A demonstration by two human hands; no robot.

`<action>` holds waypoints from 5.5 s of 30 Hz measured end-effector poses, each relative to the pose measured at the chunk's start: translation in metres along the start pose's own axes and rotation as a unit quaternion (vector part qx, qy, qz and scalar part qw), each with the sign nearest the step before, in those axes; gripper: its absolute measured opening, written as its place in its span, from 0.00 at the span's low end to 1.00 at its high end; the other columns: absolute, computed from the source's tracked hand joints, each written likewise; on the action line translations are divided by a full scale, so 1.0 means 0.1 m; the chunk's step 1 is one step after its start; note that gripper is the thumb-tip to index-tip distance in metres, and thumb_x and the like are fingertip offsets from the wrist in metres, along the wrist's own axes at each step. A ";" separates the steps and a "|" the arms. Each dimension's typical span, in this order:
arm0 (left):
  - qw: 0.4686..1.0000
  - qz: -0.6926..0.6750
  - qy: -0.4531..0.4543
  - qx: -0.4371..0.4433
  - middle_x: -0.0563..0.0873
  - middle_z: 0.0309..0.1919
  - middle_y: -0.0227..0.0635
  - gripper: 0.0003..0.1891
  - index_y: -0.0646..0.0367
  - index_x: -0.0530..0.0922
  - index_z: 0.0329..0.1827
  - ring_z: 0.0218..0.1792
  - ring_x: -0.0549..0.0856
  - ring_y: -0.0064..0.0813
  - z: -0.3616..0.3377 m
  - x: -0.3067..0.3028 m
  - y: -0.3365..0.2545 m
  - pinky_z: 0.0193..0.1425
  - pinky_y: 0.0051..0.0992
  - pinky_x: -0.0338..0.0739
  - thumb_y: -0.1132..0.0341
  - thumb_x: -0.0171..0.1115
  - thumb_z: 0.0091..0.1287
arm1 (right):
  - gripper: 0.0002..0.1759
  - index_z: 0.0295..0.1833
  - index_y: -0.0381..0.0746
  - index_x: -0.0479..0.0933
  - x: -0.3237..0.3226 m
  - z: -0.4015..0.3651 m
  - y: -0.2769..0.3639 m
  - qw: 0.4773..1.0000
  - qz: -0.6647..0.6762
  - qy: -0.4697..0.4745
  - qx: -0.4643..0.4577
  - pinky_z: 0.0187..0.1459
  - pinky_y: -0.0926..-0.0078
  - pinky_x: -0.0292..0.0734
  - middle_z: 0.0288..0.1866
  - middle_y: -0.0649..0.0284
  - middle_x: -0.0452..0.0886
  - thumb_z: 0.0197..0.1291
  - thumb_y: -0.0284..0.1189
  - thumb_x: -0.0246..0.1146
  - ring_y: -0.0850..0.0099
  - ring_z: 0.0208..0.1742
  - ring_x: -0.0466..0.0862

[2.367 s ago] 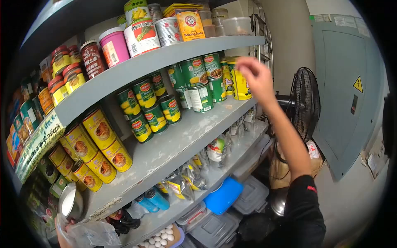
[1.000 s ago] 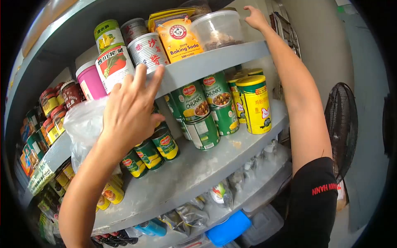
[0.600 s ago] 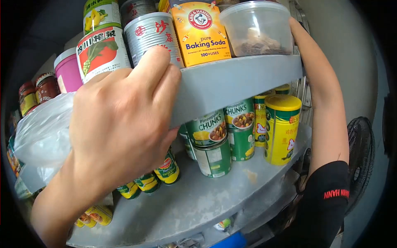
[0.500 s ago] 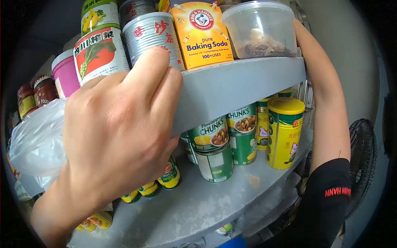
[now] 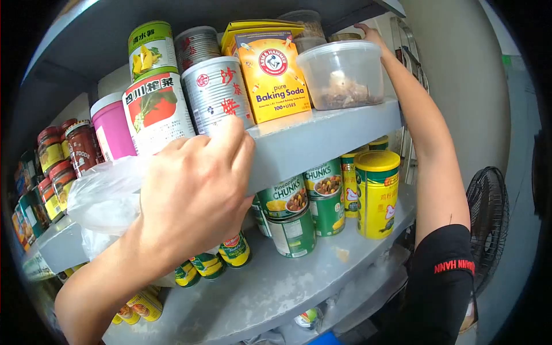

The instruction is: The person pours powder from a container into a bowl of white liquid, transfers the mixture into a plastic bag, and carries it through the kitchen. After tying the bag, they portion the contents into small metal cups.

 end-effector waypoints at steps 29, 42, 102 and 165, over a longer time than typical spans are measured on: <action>1.000 0.006 0.003 -0.018 0.74 0.32 0.38 0.27 0.61 0.70 0.39 0.29 0.81 0.34 0.10 0.01 -0.07 0.33 0.30 0.75 0.56 0.74 0.42 | 0.39 0.51 0.38 0.74 -2.45 -0.70 0.23 0.969 0.081 -0.073 0.221 0.50 0.70 0.73 0.44 0.60 0.80 0.37 0.52 0.75 0.69 0.48 0.80; -0.051 -0.969 -0.039 -0.239 0.75 0.57 0.41 0.45 0.52 0.56 0.71 0.38 0.82 0.29 -3.94 -0.27 -1.93 0.32 0.22 0.75 0.34 0.56 0.56 | 0.23 0.43 0.39 0.68 -2.41 -4.61 4.77 0.690 0.628 0.075 0.351 0.53 0.69 0.70 0.49 0.59 0.71 0.47 0.37 0.70 0.72 0.48 0.73; 0.127 -0.685 -0.289 -0.657 0.69 0.61 0.46 0.46 0.57 0.46 0.73 0.58 0.72 0.35 -7.75 -1.87 -2.39 0.56 0.32 0.67 0.36 0.49 0.61 | 0.43 0.62 0.58 0.70 -3.08 -5.99 9.73 0.427 0.634 0.528 -0.369 0.54 0.53 0.58 0.67 0.49 0.57 0.32 0.47 0.71 0.47 0.63 0.60; 0.060 -0.898 0.170 -0.401 0.75 0.24 0.21 0.15 0.50 0.73 0.56 0.25 0.73 0.12 -7.93 -0.31 -1.89 0.24 0.14 0.63 0.59 0.53 0.68 | 0.19 0.35 0.31 0.78 -0.94 -2.77 10.38 0.846 -0.027 0.421 -0.324 0.53 0.64 0.74 0.67 0.47 0.63 0.32 0.23 0.74 0.52 0.51 0.78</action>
Point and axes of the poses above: each hand's wrist, its own z-axis towards the middle knuckle, its own x-axis out of the palm, y = z × x, the point moved 8 cm from there along z, towards the middle knuckle
